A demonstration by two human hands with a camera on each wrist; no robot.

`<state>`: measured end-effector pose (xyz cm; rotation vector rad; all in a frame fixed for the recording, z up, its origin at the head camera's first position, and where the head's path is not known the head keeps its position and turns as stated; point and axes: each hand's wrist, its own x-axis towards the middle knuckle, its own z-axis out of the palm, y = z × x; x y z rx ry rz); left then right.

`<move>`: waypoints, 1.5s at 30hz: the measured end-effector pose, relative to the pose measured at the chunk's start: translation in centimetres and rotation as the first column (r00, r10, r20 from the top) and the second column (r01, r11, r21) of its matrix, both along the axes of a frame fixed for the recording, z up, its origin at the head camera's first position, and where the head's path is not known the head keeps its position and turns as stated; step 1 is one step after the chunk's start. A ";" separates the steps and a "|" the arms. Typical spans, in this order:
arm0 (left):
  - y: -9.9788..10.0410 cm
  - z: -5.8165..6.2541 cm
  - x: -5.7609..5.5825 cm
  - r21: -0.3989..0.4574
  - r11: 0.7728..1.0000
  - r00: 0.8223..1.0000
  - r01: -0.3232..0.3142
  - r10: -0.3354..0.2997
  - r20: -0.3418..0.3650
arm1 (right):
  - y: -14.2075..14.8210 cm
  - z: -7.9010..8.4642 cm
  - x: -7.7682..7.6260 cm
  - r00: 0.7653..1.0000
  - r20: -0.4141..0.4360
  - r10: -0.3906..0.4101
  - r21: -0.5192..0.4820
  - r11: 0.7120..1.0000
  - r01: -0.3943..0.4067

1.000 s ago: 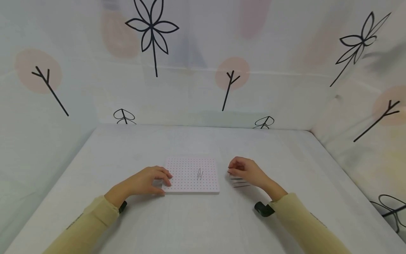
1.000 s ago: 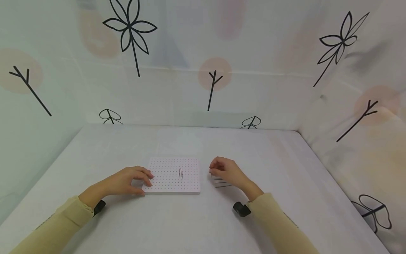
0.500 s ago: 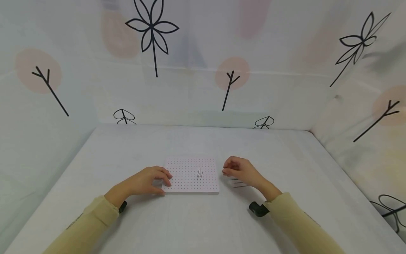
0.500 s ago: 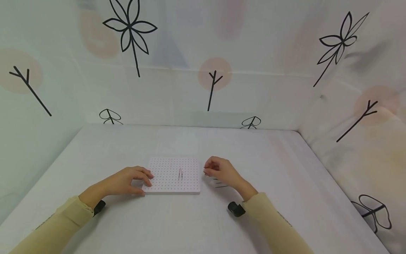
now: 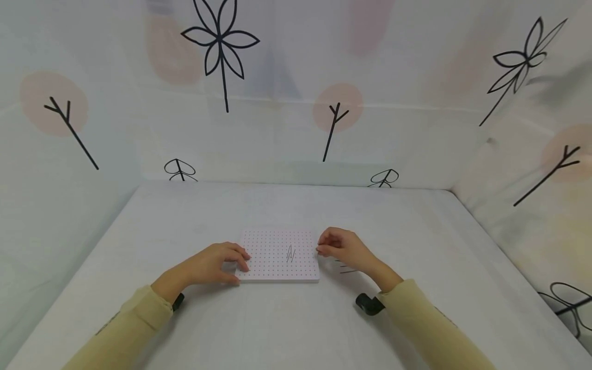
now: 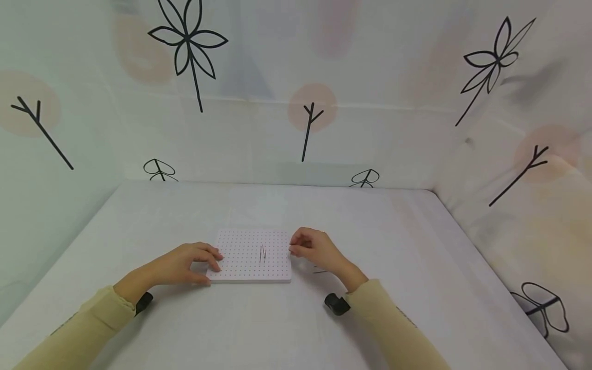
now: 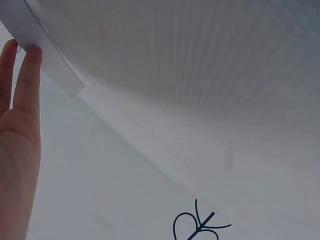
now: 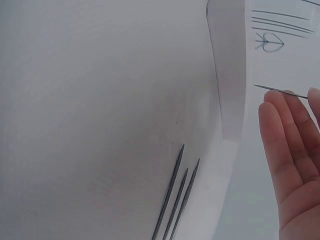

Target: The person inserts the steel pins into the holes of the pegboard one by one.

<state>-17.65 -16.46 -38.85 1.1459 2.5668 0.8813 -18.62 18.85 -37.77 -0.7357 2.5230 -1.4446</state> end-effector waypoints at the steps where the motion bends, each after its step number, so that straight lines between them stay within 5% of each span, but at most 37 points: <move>1: 0.0 0.0 0.0 -0.003 1.000 1.000 0.001 -0.001 0.001 | -0.1 0.0 0.0 1.000 0.001 0.001 -0.003 1.000 -0.001; 31: 0.2 0.2 0.2 -0.025 0.999 0.999 -0.030 0.030 0.020 | -3.0 -0.6 -0.3 0.999 -0.013 0.030 -0.025 0.999 -0.030; 40: 0.1 -0.1 0.1 -0.027 0.999 1.000 -0.026 0.027 0.016 | -3.5 -0.6 -0.3 0.994 -0.074 0.075 -0.047 0.996 -0.079; 45: 0.2 0.0 0.1 -0.023 0.999 0.999 -0.029 0.029 0.022 | -3.9 -0.6 -0.3 0.999 -0.002 0.054 -0.036 0.998 -0.054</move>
